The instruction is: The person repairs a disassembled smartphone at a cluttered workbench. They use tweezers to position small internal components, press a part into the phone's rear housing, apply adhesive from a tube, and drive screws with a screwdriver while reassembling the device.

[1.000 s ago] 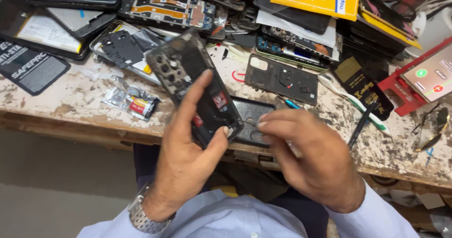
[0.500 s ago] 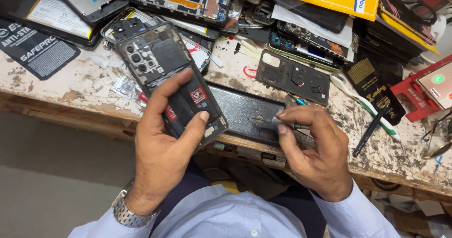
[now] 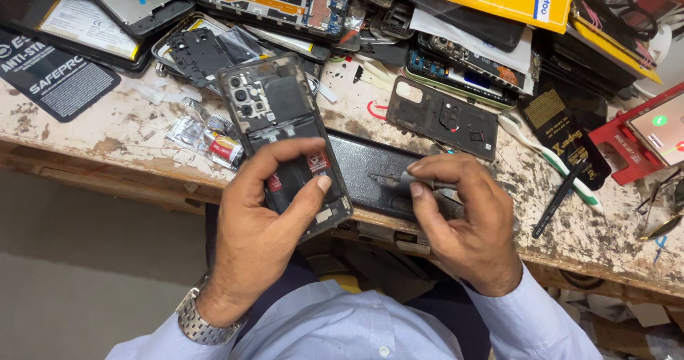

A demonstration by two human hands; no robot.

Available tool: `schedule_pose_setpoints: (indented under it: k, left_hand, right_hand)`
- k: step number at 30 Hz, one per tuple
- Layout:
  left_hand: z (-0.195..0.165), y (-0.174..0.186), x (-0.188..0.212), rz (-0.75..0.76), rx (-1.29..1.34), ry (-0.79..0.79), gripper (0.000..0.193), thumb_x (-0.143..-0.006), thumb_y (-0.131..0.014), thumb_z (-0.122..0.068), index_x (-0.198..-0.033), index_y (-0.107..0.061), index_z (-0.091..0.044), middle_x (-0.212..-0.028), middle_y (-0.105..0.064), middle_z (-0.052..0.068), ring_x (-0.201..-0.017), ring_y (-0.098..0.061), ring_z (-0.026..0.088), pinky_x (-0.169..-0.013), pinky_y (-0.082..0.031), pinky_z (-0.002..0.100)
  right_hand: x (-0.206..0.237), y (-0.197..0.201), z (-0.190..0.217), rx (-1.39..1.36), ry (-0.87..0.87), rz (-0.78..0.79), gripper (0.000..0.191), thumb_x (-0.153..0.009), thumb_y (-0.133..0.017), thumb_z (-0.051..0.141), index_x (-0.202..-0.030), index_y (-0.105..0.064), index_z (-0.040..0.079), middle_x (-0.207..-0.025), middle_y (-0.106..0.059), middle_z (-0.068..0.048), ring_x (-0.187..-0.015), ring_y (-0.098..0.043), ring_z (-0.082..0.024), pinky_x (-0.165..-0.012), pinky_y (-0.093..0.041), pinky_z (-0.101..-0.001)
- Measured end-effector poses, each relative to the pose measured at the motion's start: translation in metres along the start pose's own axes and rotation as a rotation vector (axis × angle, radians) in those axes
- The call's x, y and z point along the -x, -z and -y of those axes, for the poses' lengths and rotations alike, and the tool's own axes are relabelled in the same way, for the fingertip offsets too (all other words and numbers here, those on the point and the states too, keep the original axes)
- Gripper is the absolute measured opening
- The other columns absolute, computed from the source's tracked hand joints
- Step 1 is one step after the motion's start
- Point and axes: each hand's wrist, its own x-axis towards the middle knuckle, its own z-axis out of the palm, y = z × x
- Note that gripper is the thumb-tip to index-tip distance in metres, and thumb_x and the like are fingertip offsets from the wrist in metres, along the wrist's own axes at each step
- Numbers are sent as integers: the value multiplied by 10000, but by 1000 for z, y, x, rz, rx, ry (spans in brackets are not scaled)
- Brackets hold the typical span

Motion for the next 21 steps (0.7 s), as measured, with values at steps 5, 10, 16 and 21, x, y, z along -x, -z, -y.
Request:
schedule_pose_setpoints:
  k: [5,10,16,21]
  left_hand:
    - [2,-7,-5,6,-174,3,201,-918,-767,-172,-1090,-796,-72,-880,-744,13,-798,-555,83,-714,-468,259]
    - [3,-17,-10,107,62,88,196,-924,-734,-192,-1067,-772,-64,-905,-759,-9,-843,-644,45,-759,-544,226]
    - [6,-15,-8,143,94,87,185,-964,-711,-180,-1084,-772,-53,-926,-754,-2,-848,-608,50,-767,-510,229]
    - [9,-14,-5,138,169,48,180,-984,-694,-164,-1080,-758,-25,-1000,-780,11,-929,-653,47,-836,-523,221]
  right_hand:
    - [2,2,5,-125,77,-106,265,-922,-678,-136,-1123,-595,17,-1145,-684,-138,-1036,-704,-216,-919,-581,-301]
    - [0,6,17,-110,237,-123,332,-846,-737,-130,-1085,-577,36,-1104,-683,-147,-1028,-706,-254,-864,-592,-330]
    - [-2,8,29,-33,331,-96,362,-787,-778,-107,-1044,-569,39,-1054,-692,-158,-984,-716,-295,-879,-596,-406]
    - [-1,8,34,-70,312,-109,364,-787,-768,-102,-1051,-564,43,-1057,-688,-160,-976,-717,-289,-872,-602,-400]
